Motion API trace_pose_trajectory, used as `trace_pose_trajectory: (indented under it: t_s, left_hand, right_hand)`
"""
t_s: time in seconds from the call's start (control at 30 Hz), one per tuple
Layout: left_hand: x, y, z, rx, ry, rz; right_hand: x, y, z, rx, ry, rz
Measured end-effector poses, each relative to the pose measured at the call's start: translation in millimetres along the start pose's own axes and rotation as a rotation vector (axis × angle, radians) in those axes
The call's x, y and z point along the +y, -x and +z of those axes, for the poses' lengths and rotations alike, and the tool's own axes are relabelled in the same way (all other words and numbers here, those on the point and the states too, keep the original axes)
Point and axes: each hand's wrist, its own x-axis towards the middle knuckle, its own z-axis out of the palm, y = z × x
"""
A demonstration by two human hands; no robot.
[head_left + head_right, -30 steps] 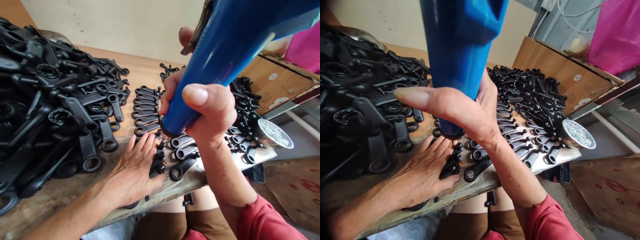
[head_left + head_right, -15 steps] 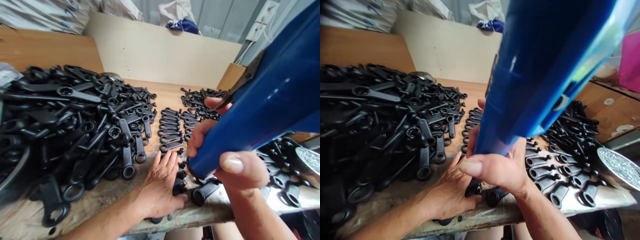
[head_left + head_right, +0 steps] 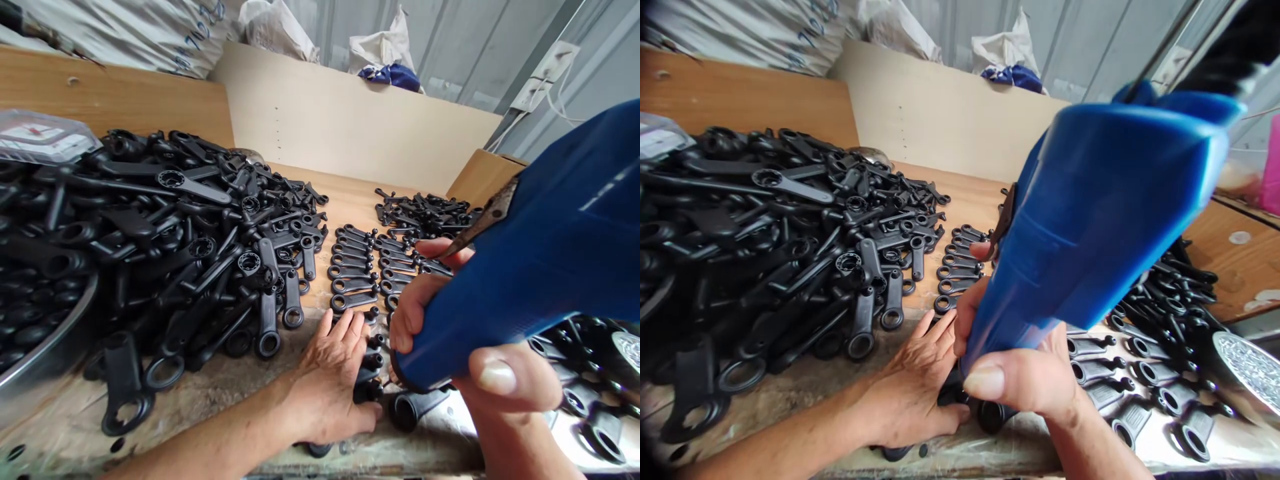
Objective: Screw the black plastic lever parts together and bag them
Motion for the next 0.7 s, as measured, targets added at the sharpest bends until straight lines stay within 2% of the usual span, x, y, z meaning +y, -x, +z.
trace_pose_trajectory:
  t_s: [0.47,0.7]
  left_hand:
    - [-3.1,-0.1,5.0,0.059,0.01,0.031]
    - [-2.9,0.6,4.2,0.039,0.033,0.025]
  right_hand:
    - [3.7,0.1,0.1,-0.003,-0.003,0.07]
    - [7.7,-1.2,2.9,-0.016,0.032,0.046]
